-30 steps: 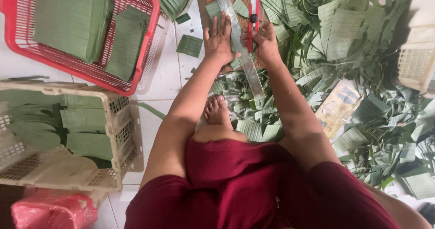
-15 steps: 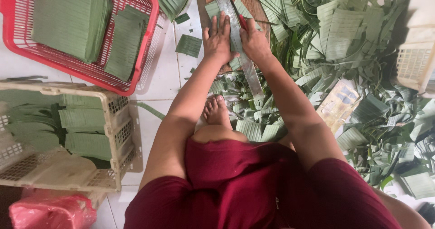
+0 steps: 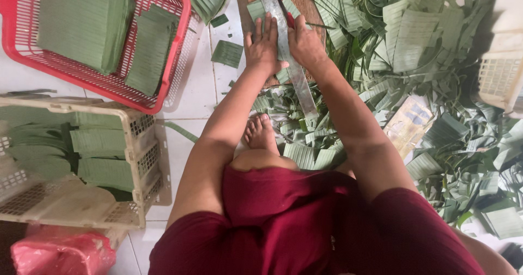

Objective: The person sits on the floor trimming banana leaf pieces with scissors, using a printed paper template and a metal ruler to guide cuts. They stack trimmed leaf pieces, place finished stacks into plastic baskets, and clear leaf scraps aside between cuts.

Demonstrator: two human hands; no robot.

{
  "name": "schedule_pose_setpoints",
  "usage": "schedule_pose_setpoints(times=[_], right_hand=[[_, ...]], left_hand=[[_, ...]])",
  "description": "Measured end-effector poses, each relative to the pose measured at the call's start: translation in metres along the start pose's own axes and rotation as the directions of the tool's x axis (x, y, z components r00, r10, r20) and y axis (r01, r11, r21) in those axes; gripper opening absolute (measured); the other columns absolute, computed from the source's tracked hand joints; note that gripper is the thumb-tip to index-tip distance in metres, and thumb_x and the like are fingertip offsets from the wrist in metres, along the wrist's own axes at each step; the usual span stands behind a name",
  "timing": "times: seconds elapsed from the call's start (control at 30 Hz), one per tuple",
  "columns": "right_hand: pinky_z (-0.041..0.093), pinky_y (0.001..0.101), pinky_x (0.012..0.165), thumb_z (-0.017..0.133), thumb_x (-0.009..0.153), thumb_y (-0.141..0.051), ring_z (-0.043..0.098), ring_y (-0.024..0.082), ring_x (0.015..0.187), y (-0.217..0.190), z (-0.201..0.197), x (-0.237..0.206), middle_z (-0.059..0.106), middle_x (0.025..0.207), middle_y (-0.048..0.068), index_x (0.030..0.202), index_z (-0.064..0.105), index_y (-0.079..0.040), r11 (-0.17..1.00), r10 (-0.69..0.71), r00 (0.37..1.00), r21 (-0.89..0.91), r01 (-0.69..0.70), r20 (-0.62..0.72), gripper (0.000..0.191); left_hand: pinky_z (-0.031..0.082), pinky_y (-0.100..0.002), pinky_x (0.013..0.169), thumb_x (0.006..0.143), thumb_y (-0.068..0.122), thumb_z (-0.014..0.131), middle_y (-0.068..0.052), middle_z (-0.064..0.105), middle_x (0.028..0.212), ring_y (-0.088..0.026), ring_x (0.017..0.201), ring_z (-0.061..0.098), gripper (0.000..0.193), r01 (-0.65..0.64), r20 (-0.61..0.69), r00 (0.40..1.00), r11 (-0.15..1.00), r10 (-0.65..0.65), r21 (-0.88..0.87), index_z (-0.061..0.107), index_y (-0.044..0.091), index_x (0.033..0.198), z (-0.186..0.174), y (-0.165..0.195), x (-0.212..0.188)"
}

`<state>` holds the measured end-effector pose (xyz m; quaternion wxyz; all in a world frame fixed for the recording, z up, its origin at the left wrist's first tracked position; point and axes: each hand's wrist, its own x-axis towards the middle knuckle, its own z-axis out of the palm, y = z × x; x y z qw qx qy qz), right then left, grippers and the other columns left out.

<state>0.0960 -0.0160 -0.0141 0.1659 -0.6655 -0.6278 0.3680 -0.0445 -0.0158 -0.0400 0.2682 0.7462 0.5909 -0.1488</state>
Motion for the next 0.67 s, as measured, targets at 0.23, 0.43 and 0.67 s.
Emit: schedule_pose_setpoints(times=[0.23,0.43,0.67], right_hand=[[0.049,0.0616,0.090,0.048,0.106,-0.033,0.063,0.058,0.097,-0.001,-0.001,0.008,0.066,0.097,0.038,0.125,0.037,-0.002,0.994,0.078,0.994,-0.078,-0.072,0.081,0.037],[0.049,0.0613,0.090,0.051,0.103,-0.029,0.063,0.059,0.098,0.009,0.003,-0.013,0.064,0.100,0.041,0.130,0.039,0.000,0.991,0.038,0.998,-0.132,-0.031,0.045,0.041],[0.048,0.0662,0.091,0.051,0.104,-0.032,0.063,0.061,0.095,0.043,0.014,-0.078,0.065,0.101,0.042,0.128,0.042,-0.002,0.980,0.165,0.979,-0.128,-0.149,0.119,0.039]], left_hand=[[0.008,-0.053,0.128,0.075,0.053,0.087,-0.005,-0.003,0.173,-0.027,0.160,0.000,0.132,-0.002,-0.002,1.000,1.000,0.002,-0.016,-0.001,0.012,0.164,0.003,0.001,0.003],[0.009,-0.052,0.128,0.073,0.051,0.089,-0.004,0.000,0.174,-0.027,0.161,0.003,0.132,0.006,-0.053,0.999,0.999,-0.008,-0.034,0.002,0.012,0.164,0.010,-0.001,0.008],[0.010,-0.053,0.127,0.070,0.049,0.091,-0.004,0.003,0.174,-0.027,0.160,0.007,0.132,-0.009,-0.111,0.994,0.999,0.005,-0.038,0.006,0.013,0.164,0.022,-0.006,0.011]])
